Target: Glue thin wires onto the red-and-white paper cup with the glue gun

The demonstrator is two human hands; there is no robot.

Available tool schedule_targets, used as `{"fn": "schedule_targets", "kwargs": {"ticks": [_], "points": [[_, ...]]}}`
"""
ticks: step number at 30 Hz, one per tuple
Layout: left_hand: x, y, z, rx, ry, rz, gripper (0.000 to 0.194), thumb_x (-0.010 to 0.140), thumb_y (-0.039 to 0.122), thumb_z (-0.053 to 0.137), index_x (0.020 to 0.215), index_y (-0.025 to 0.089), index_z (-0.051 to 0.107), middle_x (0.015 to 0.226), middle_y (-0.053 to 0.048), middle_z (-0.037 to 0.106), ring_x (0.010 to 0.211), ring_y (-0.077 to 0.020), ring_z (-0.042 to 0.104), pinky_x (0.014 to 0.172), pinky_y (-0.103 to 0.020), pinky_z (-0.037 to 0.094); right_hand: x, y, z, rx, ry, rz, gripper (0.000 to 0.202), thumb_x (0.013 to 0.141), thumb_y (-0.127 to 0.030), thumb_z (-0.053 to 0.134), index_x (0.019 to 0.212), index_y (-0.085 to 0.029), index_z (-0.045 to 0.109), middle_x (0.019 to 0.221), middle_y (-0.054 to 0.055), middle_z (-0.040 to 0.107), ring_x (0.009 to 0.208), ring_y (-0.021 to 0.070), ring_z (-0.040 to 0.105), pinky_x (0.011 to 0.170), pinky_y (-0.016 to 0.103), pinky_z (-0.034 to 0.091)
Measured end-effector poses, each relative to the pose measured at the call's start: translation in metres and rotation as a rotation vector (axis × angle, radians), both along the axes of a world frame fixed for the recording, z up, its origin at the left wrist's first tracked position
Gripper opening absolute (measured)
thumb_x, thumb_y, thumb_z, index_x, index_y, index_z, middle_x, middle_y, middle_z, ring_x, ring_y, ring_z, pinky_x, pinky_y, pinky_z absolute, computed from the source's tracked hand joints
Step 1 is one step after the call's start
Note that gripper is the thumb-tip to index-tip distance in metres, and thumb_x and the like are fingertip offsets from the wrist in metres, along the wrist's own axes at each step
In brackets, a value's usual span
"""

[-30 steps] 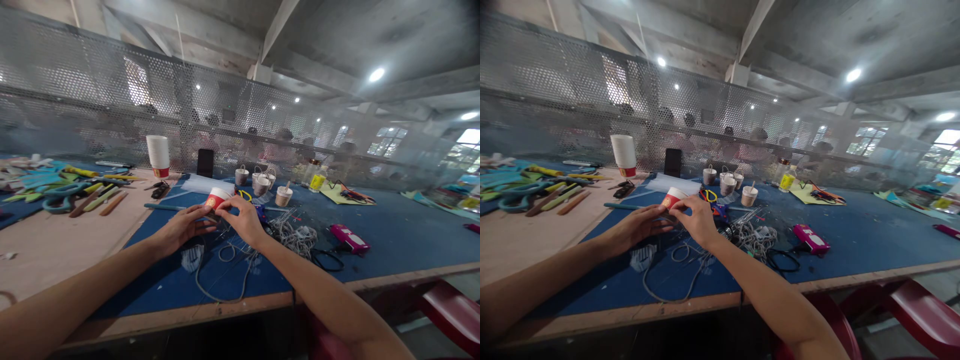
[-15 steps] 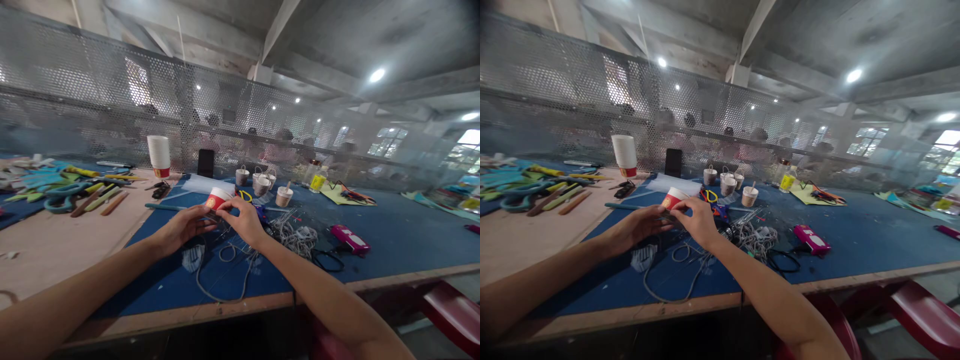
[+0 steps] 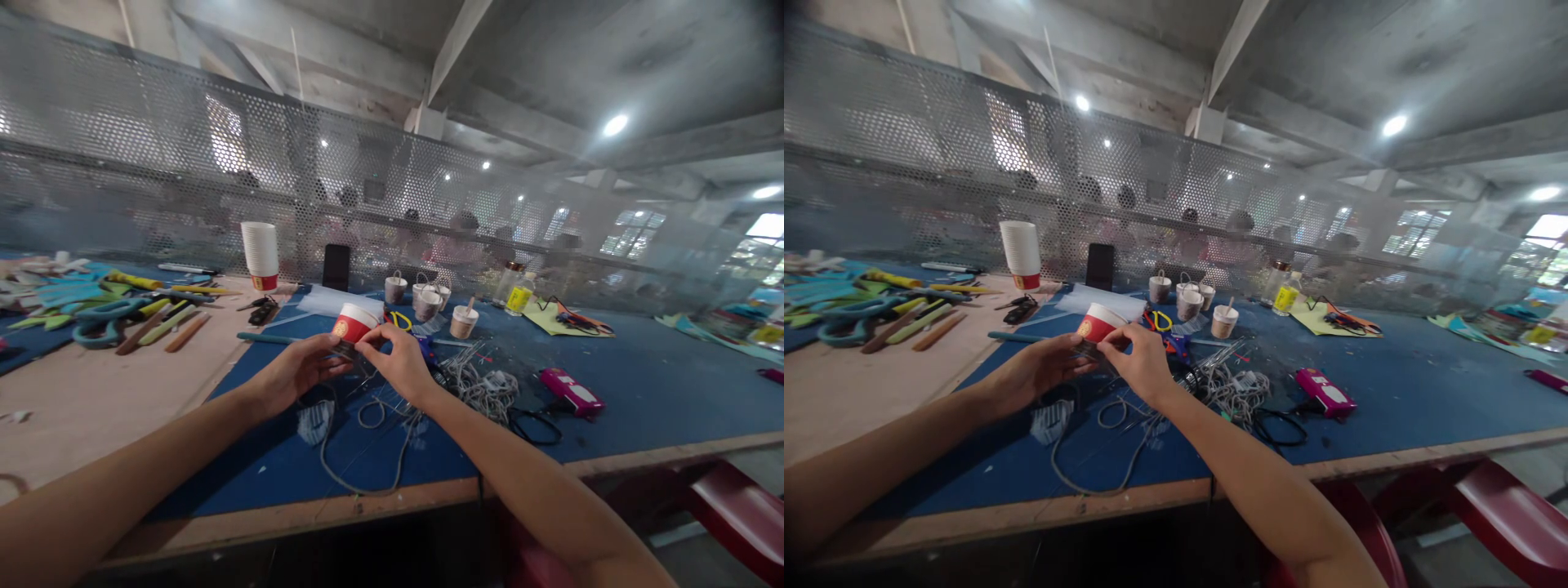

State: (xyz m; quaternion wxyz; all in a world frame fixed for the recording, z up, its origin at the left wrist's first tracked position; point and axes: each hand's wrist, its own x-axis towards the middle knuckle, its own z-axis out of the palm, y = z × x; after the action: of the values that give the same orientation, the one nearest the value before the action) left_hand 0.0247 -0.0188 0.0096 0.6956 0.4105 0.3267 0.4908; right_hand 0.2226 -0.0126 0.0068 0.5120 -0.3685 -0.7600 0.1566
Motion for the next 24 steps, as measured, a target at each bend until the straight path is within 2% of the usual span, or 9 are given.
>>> {"fn": "schedule_targets", "kwargs": {"ticks": [4,16,24], "points": [[0.0014,-0.0037,0.0044,-0.012,-0.011,0.028,0.021,0.091,0.008,0.059,0.094,0.01,0.08,0.104,-0.013,0.082,0.081,-0.0194,0.076,0.084,-0.029,0.063,-0.0003,-0.0014,0.001,-0.04,0.007,-0.002,0.009,0.087,-0.026,0.075,0.082,-0.021,0.07,0.081,0.002,0.073,0.077,0.017,0.067,0.078,0.03,0.053],[-0.0022,0.0017,-0.0019,0.001,-0.058,0.006,0.018,0.089,0.008,0.061,0.092,0.009,0.079,0.105,-0.015,0.081,0.087,-0.0227,0.077,0.09,-0.034,0.063,0.001,-0.0009,0.0004,-0.059,0.0,0.002,0.008,0.086,-0.026,0.074,0.083,-0.02,0.071,0.08,0.001,0.072,0.077,0.0164,0.066,0.076,0.029,0.051],[-0.002,-0.0007,0.0015,-0.021,-0.08,0.02,0.018,0.088,0.006,0.061,0.093,0.009,0.078,0.102,-0.016,0.081,0.087,-0.0238,0.078,0.089,-0.035,0.064,0.0014,0.0001,0.0002,-0.117,0.005,-0.007,0.011,0.086,-0.029,0.074,0.083,-0.02,0.07,0.082,0.002,0.073,0.078,0.017,0.067,0.077,0.029,0.052]]}}
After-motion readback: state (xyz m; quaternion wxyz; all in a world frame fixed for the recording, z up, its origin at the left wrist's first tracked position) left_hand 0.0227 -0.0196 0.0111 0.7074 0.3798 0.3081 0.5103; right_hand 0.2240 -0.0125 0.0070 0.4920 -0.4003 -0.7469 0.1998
